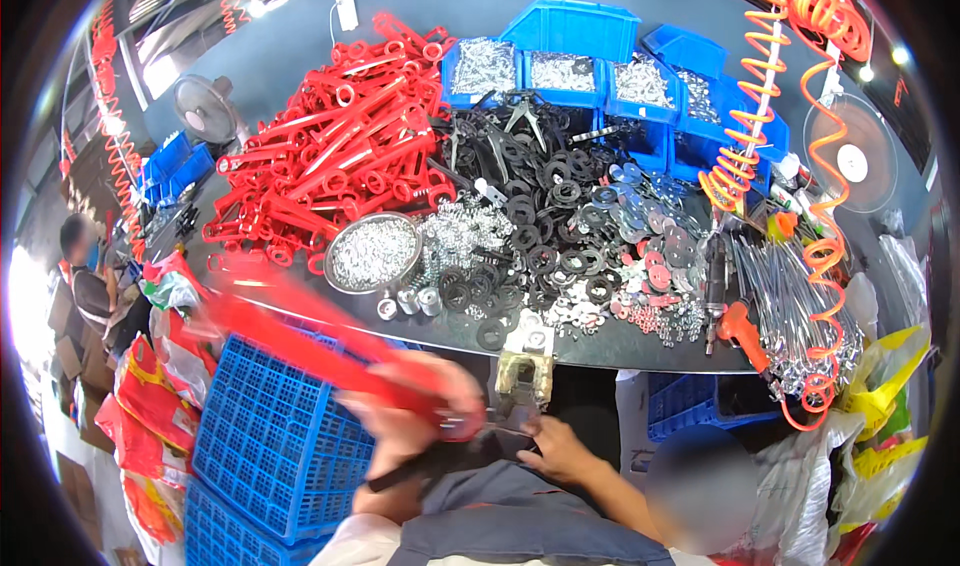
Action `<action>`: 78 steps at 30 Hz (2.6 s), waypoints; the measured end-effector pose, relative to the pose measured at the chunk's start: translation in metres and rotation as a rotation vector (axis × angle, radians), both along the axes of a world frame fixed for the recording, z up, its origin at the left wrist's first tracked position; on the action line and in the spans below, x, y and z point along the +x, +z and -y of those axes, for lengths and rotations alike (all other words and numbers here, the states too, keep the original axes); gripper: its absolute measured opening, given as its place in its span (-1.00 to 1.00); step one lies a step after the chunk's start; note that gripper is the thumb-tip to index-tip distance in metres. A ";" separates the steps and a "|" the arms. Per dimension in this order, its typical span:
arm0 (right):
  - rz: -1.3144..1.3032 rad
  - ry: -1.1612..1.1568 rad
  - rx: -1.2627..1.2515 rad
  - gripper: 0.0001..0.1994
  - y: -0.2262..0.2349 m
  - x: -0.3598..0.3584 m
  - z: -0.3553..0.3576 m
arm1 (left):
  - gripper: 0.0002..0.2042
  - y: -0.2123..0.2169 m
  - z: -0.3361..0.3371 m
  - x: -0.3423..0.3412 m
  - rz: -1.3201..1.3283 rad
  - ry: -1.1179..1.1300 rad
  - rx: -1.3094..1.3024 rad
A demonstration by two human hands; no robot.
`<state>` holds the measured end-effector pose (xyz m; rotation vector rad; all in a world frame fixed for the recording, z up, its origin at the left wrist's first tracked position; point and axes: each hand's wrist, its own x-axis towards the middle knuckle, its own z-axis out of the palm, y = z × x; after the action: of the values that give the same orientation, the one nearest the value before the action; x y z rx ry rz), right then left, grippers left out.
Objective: Assembling industrial components including red plastic parts and metal brackets using a power drill and pneumatic tools.
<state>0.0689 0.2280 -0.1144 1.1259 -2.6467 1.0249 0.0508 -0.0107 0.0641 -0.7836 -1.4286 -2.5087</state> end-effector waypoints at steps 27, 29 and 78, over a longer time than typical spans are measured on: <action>0.681 -0.060 -0.982 -0.48 0.087 0.038 0.074 | -0.31 -0.030 -0.022 0.006 0.270 0.169 0.547; 0.577 -0.137 -0.922 -0.48 0.072 0.036 0.074 | -0.51 -0.026 -0.023 0.005 0.226 0.353 0.269; 0.073 -0.311 -0.331 -0.69 0.082 -0.121 0.019 | -0.83 -0.078 -0.072 -0.047 0.256 0.120 -0.184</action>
<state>-0.0517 0.2094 -0.0322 0.6002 -2.4678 1.3857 0.0037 0.0612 -0.0138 -0.3970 -1.7511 -2.4819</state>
